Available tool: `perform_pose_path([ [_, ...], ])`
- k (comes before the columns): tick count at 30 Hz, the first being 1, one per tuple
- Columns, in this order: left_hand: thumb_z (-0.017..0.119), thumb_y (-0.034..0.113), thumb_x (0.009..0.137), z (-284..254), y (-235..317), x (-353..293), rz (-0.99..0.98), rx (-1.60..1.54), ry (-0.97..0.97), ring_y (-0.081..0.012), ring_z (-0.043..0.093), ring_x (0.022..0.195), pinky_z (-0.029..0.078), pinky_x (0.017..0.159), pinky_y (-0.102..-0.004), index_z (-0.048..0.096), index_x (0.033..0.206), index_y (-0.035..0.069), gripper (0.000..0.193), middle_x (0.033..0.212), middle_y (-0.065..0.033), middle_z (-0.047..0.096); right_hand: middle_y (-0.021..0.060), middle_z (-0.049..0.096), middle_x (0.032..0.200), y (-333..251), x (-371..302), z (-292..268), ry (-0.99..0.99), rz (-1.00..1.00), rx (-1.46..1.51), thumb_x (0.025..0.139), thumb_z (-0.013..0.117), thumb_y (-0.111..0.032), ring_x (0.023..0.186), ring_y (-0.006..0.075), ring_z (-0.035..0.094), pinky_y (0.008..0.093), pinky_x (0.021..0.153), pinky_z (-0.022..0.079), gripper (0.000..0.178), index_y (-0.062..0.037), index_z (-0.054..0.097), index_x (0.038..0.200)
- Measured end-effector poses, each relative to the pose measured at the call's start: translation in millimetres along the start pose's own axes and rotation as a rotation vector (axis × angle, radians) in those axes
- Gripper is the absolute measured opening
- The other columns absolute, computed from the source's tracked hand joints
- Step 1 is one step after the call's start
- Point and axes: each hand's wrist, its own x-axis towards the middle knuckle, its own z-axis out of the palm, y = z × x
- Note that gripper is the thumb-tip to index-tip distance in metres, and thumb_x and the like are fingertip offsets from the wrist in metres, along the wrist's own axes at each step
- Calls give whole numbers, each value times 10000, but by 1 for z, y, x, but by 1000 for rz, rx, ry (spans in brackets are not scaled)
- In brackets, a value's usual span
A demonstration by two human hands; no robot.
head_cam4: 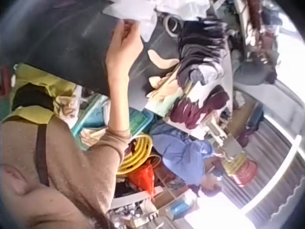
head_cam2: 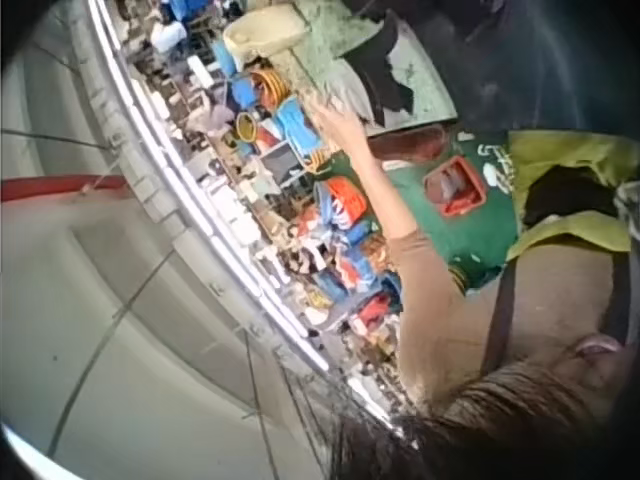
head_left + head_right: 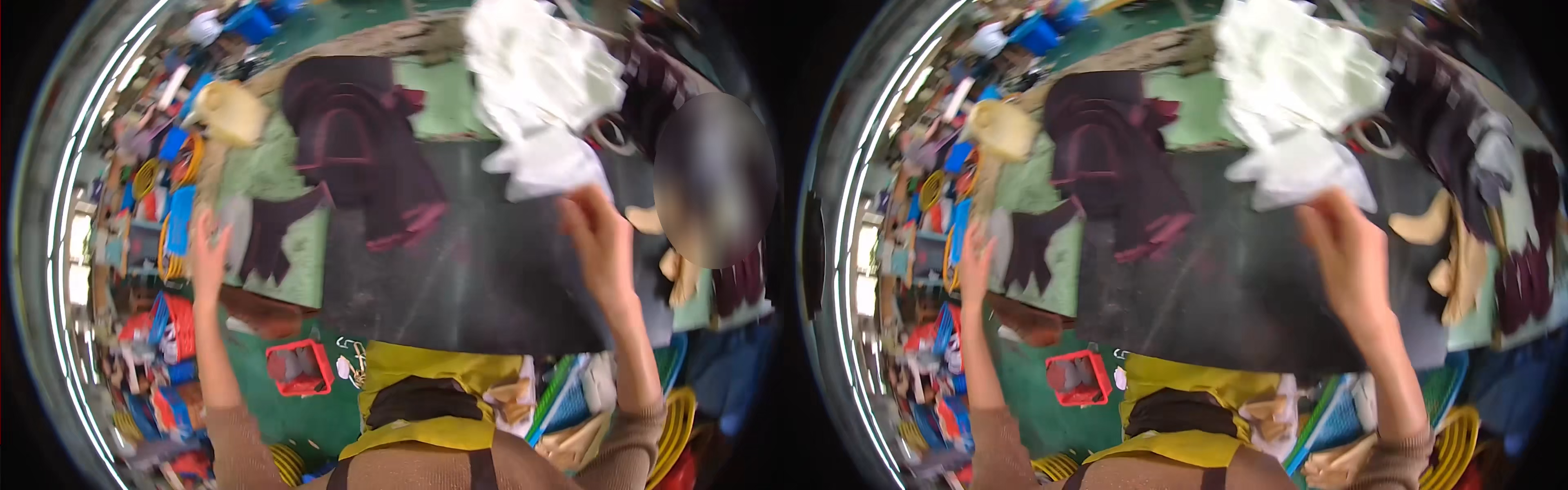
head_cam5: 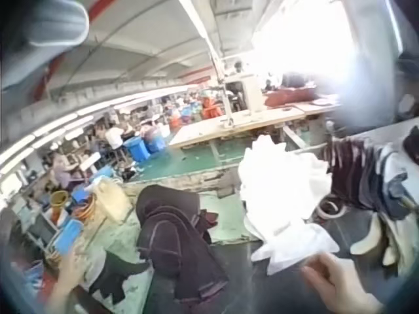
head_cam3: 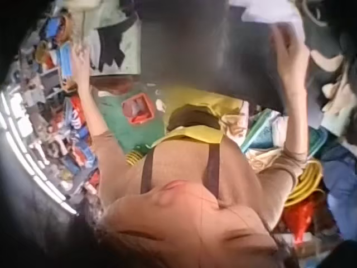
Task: The person peels the backing from foam pads and attaches the pads and reinforcement pieces onto fabric shoe uppers on a worktable by hand.
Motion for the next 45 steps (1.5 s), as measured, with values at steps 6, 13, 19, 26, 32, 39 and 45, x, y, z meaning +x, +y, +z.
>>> perform_pose_path([
  [6,703,213,914,64,170,54,344,-405,40,-245,595,1104,488,912,-370,556,1375,116,494,1212,-104,606,105,675,846,-38,4,65,-323,-187,131,931,643,-54,706,165,637,297,663,502,148,-16,618,1072],
  [13,789,184,801,87,166,91,330,-148,245,-272,536,868,457,790,-408,590,1034,112,315,898,-59,533,114,684,917,-82,38,119,-415,-338,133,910,651,-30,673,210,614,322,658,502,199,-16,600,1102],
  [19,698,93,897,50,175,85,515,-489,208,-204,593,959,474,796,-328,571,976,50,156,1029,-58,620,118,656,966,-101,65,175,14,-583,127,900,701,-82,765,218,614,318,723,498,240,-11,596,1104],
  [26,637,57,976,9,176,34,312,-963,-24,-42,598,828,473,758,-203,612,1054,14,93,922,-2,643,41,607,823,-142,34,184,-37,-491,321,924,704,-107,697,127,528,275,661,447,134,-12,613,951],
  [32,673,54,955,30,154,49,251,-1164,22,-51,639,874,499,768,-208,662,1067,5,123,979,-36,707,104,664,911,-157,57,203,-94,-446,368,928,699,-134,769,188,621,301,696,492,166,-8,621,1003],
  [39,777,83,830,124,87,40,240,-754,133,-90,651,769,502,636,-236,763,954,98,126,933,-7,703,71,683,831,-121,47,246,-160,-308,196,870,716,-25,653,150,651,290,647,523,139,-10,646,990],
  [45,780,133,806,132,86,41,292,-633,259,-130,624,721,515,628,-283,745,911,162,115,872,29,624,59,666,900,-74,26,266,-291,-449,-77,812,757,-32,709,168,655,299,646,531,232,-62,689,1033],
])
